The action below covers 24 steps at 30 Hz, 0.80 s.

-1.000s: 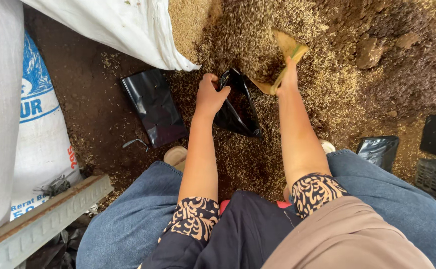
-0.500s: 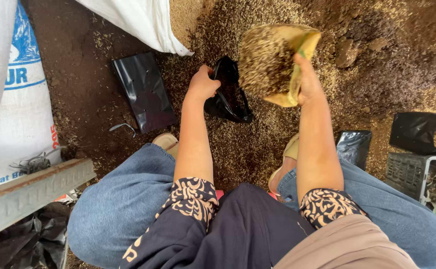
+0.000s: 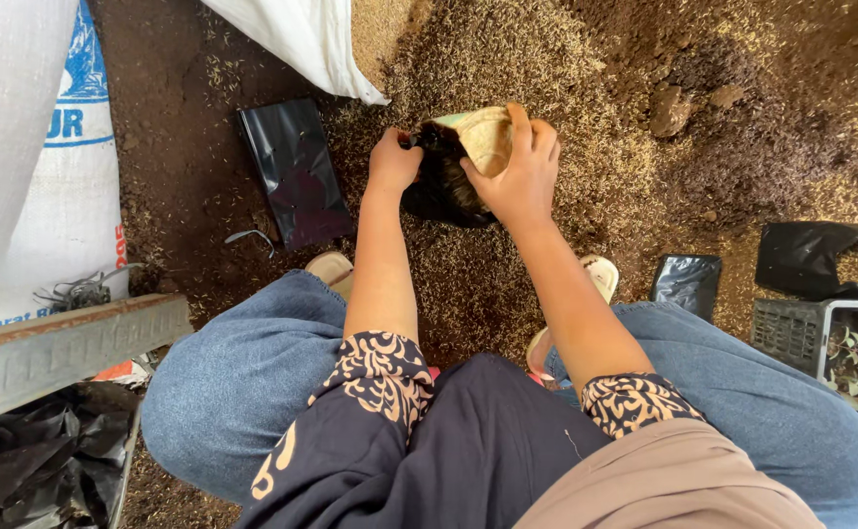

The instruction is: The person scoops grain from a large pile on the floor using a scoop and fills black plastic bags. They repeatedly open bags, fill them with grain, and set them aside.

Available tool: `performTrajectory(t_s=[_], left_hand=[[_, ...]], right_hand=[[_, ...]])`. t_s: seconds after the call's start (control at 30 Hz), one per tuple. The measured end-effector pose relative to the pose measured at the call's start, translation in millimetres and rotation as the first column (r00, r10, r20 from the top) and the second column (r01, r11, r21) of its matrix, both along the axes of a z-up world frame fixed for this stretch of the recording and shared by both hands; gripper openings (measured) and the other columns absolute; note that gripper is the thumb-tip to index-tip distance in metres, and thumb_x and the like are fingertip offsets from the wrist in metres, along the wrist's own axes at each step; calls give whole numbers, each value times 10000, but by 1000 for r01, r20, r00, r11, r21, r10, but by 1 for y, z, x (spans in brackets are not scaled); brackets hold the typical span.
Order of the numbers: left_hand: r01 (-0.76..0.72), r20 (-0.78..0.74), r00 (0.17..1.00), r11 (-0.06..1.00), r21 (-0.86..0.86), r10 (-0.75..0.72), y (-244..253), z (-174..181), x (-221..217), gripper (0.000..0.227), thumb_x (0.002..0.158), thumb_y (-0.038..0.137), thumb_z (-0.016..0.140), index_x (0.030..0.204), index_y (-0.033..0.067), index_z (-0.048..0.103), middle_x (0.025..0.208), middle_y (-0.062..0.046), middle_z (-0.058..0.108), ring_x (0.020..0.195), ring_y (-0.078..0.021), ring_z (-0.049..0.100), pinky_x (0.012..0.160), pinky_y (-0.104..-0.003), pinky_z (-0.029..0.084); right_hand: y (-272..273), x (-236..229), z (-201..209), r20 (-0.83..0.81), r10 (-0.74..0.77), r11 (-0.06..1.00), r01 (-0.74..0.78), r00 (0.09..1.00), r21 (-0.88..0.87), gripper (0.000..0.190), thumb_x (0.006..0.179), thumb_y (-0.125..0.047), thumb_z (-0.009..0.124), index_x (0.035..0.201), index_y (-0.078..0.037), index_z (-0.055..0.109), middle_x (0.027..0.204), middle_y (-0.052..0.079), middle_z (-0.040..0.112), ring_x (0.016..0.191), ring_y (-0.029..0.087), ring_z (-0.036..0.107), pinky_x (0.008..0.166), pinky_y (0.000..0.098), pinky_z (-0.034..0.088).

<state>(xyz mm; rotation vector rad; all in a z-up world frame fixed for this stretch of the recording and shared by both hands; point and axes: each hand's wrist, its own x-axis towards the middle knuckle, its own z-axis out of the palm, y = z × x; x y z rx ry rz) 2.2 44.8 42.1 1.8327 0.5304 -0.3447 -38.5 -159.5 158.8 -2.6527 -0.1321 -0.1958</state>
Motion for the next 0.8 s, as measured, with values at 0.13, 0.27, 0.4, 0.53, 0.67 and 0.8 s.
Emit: performTrajectory(t_s=[0.13, 0.27, 0.4, 0.53, 0.67, 0.8], left_hand=[[32, -63, 998, 998, 53, -29, -1, 1, 1, 332, 869, 175, 659, 1175, 58, 604, 868, -137, 713, 686, -261, 717, 678, -409, 554], [48, 45, 997, 974, 221, -59, -8, 4, -4, 482, 855, 281, 727, 1216, 24, 536, 984, -153, 697, 841, -295, 708, 771, -429, 556], [96, -100, 992, 970, 225, -75, -17, 12, -14, 709, 828, 401, 782, 1272, -4, 406, 996, -196, 681, 849, -325, 705, 775, -431, 562], [50, -68, 997, 969, 244, -34, -22, 21, -19, 609, 870, 301, 707, 1295, 16, 378, 949, -175, 675, 769, -307, 702, 695, -438, 560], [80, -73, 995, 961, 263, -63, -21, 16, -23, 416, 978, 248, 626, 1277, 16, 453, 897, -161, 670, 721, -291, 665, 650, -439, 518], [28, 86, 995, 979, 200, -46, -17, 8, -28, 260, 986, 160, 599, 1202, 13, 604, 932, -155, 693, 752, -273, 683, 685, -421, 516]], right_hand=[[-30, 31, -13, -40, -151, 976, 155, 988, 153, 980, 798, -303, 900, 1550, -89, 309, 1403, 175, 392, 1281, 316, 460, 1071, 522, 467], [-91, 89, -44, -299, -518, 500, 567, 802, 655, 986, 802, -383, 766, 1571, -103, 216, 1529, 186, 442, 1303, 322, 598, 1050, 476, 517], [-134, 93, -87, -722, -296, 244, 780, 626, 576, 941, 969, -636, 508, 1613, -136, 39, 1634, 200, 214, 1438, 363, 352, 1161, 578, 302], [-89, 65, -142, -764, -228, 404, 773, 604, 490, 896, 954, -628, 497, 1573, -20, 273, 1548, 247, 428, 1376, 382, 504, 1127, 579, 427], [-25, 44, -178, -574, 5, 910, 234, 819, 342, 642, 967, -468, 695, 1346, 10, 496, 1198, 227, 605, 1077, 348, 577, 887, 538, 462], [-30, 51, -153, -634, 24, 942, 196, 773, 274, 289, 964, -286, 622, 1140, -77, 717, 959, 109, 723, 850, 246, 670, 805, 429, 534]])
